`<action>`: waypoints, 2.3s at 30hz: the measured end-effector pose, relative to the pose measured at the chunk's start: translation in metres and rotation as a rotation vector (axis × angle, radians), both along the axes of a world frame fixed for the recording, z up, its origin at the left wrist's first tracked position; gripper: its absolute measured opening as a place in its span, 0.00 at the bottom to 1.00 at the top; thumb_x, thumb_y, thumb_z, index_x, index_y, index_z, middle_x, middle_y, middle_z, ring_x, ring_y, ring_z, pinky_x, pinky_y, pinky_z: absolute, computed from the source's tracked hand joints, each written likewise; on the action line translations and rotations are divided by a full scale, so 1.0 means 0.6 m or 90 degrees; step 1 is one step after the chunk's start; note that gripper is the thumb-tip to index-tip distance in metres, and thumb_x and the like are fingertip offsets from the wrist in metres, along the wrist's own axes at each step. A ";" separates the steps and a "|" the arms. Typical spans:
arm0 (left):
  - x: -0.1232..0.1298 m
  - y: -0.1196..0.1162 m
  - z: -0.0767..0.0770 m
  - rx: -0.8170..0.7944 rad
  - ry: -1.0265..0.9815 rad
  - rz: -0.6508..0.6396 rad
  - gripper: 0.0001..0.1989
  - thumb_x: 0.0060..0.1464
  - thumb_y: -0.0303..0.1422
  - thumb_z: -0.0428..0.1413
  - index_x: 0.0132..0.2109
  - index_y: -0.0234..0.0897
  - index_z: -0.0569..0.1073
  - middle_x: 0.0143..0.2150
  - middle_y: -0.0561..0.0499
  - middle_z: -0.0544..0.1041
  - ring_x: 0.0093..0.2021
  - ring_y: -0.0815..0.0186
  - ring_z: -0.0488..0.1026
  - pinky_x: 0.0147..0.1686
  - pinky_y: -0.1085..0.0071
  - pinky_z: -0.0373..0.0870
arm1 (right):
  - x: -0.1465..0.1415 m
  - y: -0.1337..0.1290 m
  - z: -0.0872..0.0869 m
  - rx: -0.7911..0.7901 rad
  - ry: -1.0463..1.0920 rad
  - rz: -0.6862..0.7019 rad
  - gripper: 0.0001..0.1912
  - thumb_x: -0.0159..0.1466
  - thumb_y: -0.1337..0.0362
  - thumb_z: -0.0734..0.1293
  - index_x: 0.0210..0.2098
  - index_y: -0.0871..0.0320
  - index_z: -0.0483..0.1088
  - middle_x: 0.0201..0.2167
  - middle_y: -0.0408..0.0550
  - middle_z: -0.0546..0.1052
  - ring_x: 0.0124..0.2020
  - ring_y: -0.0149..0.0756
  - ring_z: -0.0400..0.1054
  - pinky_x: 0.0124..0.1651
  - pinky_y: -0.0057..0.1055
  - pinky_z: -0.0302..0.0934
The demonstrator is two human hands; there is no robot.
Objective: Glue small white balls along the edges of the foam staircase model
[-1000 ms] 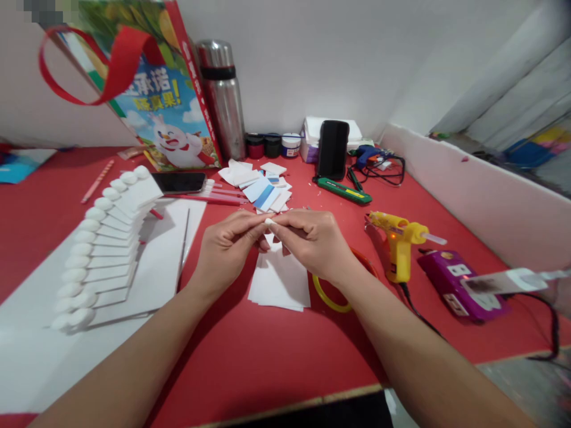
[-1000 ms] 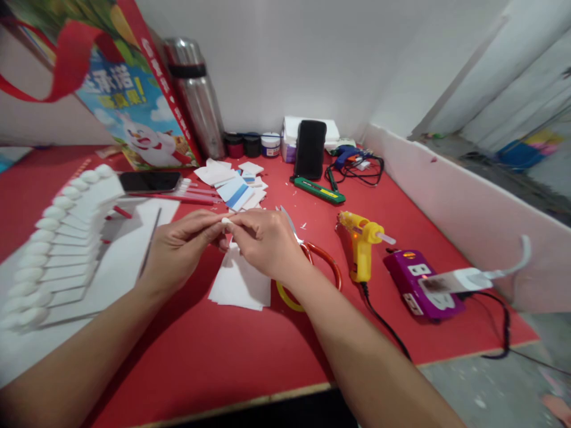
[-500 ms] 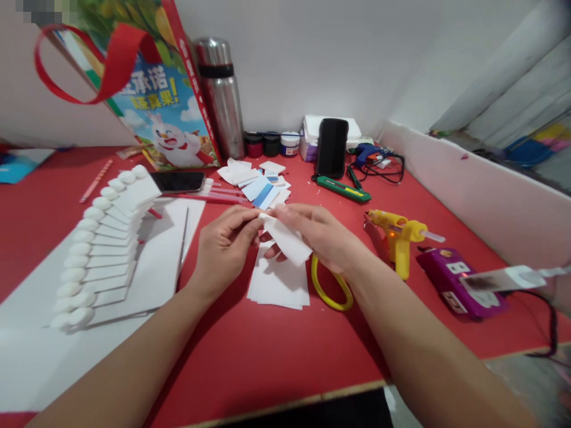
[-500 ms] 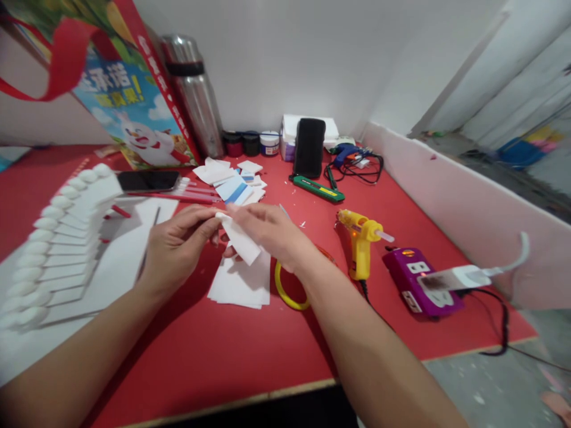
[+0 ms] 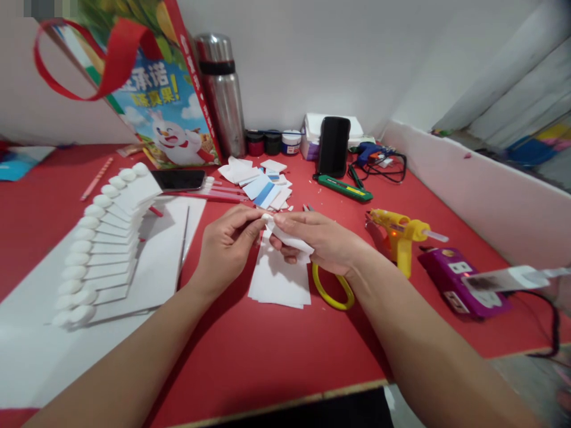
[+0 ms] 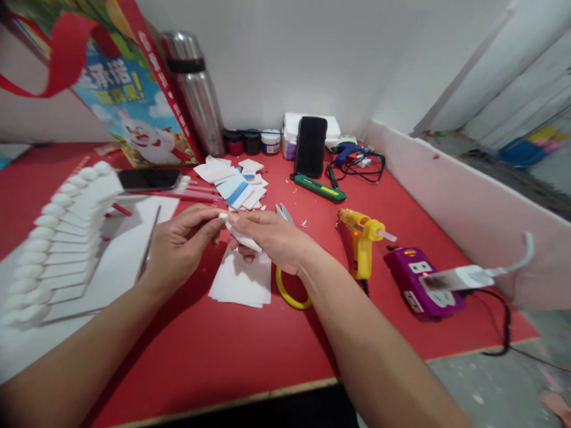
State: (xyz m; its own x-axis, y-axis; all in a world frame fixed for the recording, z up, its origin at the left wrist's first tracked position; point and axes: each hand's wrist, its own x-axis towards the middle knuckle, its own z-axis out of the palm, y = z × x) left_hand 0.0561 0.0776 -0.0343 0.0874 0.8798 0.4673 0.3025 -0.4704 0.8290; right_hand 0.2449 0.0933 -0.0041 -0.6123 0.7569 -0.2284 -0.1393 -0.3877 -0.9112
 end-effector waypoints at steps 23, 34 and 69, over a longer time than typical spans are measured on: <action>0.024 -0.024 -0.001 0.171 0.122 0.087 0.12 0.64 0.25 0.57 0.52 0.34 0.82 0.43 0.45 0.81 0.37 0.68 0.77 0.39 0.73 0.73 | -0.029 -0.023 -0.015 0.695 -0.464 -0.224 0.18 0.71 0.65 0.58 0.24 0.56 0.55 0.20 0.41 0.63 0.23 0.28 0.55 0.31 0.33 0.44; -0.006 0.001 0.020 -0.223 -0.121 -0.077 0.04 0.58 0.30 0.63 0.37 0.36 0.84 0.24 0.52 0.78 0.26 0.68 0.75 0.29 0.72 0.74 | -0.005 -0.003 -0.021 0.815 -0.455 -0.079 0.15 0.72 0.66 0.57 0.28 0.58 0.63 0.26 0.45 0.71 0.28 0.31 0.61 0.34 0.31 0.50; 0.001 -0.003 0.007 -0.192 -0.093 -0.038 0.06 0.56 0.33 0.65 0.40 0.38 0.85 0.28 0.51 0.81 0.25 0.68 0.76 0.25 0.73 0.73 | 0.003 0.002 -0.014 0.718 -0.478 -0.032 0.15 0.72 0.68 0.58 0.28 0.58 0.63 0.25 0.45 0.71 0.28 0.32 0.62 0.35 0.31 0.51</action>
